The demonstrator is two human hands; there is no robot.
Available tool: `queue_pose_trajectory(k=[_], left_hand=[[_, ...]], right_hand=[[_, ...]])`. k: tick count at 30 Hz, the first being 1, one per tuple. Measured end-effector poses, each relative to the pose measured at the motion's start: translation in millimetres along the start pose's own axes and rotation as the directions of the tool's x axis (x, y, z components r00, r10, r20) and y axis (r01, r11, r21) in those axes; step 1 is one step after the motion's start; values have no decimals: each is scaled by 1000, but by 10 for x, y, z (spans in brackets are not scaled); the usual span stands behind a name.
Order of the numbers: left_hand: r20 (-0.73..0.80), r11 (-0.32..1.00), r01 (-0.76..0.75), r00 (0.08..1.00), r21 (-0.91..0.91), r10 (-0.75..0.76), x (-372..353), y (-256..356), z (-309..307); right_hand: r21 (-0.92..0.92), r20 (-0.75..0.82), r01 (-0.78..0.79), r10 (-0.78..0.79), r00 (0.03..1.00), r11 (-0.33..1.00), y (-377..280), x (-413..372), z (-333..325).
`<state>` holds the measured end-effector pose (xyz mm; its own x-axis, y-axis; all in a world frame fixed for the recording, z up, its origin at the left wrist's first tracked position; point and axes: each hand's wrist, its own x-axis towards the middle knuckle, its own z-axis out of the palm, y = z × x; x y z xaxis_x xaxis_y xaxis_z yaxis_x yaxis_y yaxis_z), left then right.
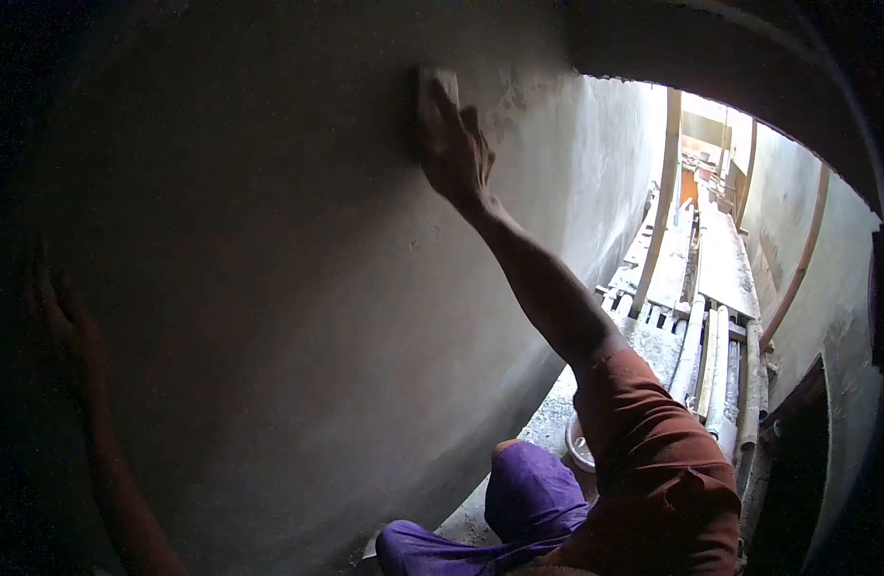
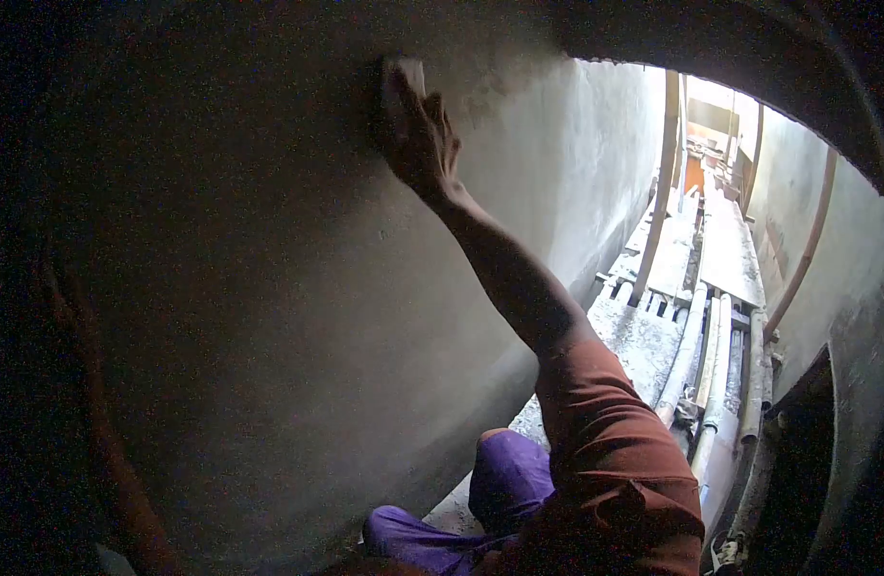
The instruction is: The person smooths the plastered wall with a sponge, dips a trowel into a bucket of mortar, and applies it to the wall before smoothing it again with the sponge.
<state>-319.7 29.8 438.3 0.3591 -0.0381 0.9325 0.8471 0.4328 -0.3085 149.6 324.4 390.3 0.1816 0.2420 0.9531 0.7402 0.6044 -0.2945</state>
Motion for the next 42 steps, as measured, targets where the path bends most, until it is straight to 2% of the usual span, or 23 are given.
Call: queue_pose_trajectory(k=[2, 4, 6, 7, 8, 9, 10, 12, 13, 15, 16, 18, 19, 20, 22, 26, 28, 32, 35, 36, 38, 40, 42], left_hand=[[-78, 1000, -22, 997, -17, 20, -13, 22, 17], [13, 996, 15, 1000, 85, -16, -50, -7, -1], [17, 1000, 9, 1000, 18, -10, -22, 14, -34], [26, 999, 17, 1000, -52, -15, -13, 22, -47], [22, 999, 15, 1000, -48, -14, -19, 2, -38], [33, 1000, 27, 999, 2, -27, -31, -10, -34], [39, 998, 40, 998, 52, -42, -26, -15, -30], [22, 994, -12, 1000, 105, 10, 22, 7, -72], [17, 986, -65, 998, 156, 63, 46, 15, -102], [6, 997, -50, 999, 65, 50, 35, 57, -101], [3, 999, -37, 999, -29, 37, 30, 75, -102], [23, 999, -31, 999, -39, 32, 28, 102, -140], [36, 999, -12, 999, -41, 13, 40, 113, -151], [52, 999, 8, 999, -41, -6, 41, 124, -165], [74, 998, 43, 996, -39, -40, 63, 109, -153], [85, 993, 18, 996, 120, -29, -92, -130, -10], [85, 998, 62, 994, 15, -63, -37, -4, -92], [120, 996, 70, 990, 47, -75, 33, 172, -205], [-7, 998, -57, 998, 10, 57, 71, 121, -177], [17, 999, -37, 999, 32, 36, 45, 60, -154], [68, 997, 8, 998, 76, -14, -52, -56, -95], [120, 991, 59, 990, 119, -73, -76, -94, -61], [119, 986, 21, 992, 166, -42, -28, -44, -132]], right_hand=[[102, 54, 43, -49, 997, 994, 233, -196, 25], [55, 59, 8, -11, 998, 998, 263, 5, 5], [-66, -16, -53, 52, 999, 996, 161, 460, -46], [-60, -21, -54, 53, 998, 997, 53, 703, -43], [0, -124, -81, 80, 989, 997, -102, 950, 0], [62, -222, -103, 114, 968, 993, -215, 1065, 60], [64, -229, -101, 113, 967, 993, -318, 1067, 120], [13, -233, 109, -103, 967, 994, -509, 924, 141], [14, -238, 107, -101, 966, 994, -525, 723, 97], [100, -192, 326, -303, 933, 940, -471, 276, 47], [101, -196, 318, -295, 935, 943, -351, 215, 24], [96, -34, 253, -251, 967, 963, -37, 4, -49], [60, -21, 86, -84, 996, 995, 169, 104, 67], [63, -21, 73, -71, 997, 995, 215, 287, 94], [85, -43, -120, 124, 991, 989, 151, 630, 52], [7, -152, -162, 161, 975, 987, -233, 750, -7], [89, -56, -114, 119, 991, 990, -301, 434, -12], [183, 72, -57, 44, 996, 982, -106, -95, -122], [107, -20, -34, 37, 999, 994, 120, 97, -22], [116, -26, -45, 49, 998, 992, 106, 298, -40], [126, -128, -230, 245, 961, 965, 1, 647, -33], [126, -181, -196, 217, 959, 972, -126, 730, 128], [120, -233, -159, 183, 955, 980, -182, 583, 122]])
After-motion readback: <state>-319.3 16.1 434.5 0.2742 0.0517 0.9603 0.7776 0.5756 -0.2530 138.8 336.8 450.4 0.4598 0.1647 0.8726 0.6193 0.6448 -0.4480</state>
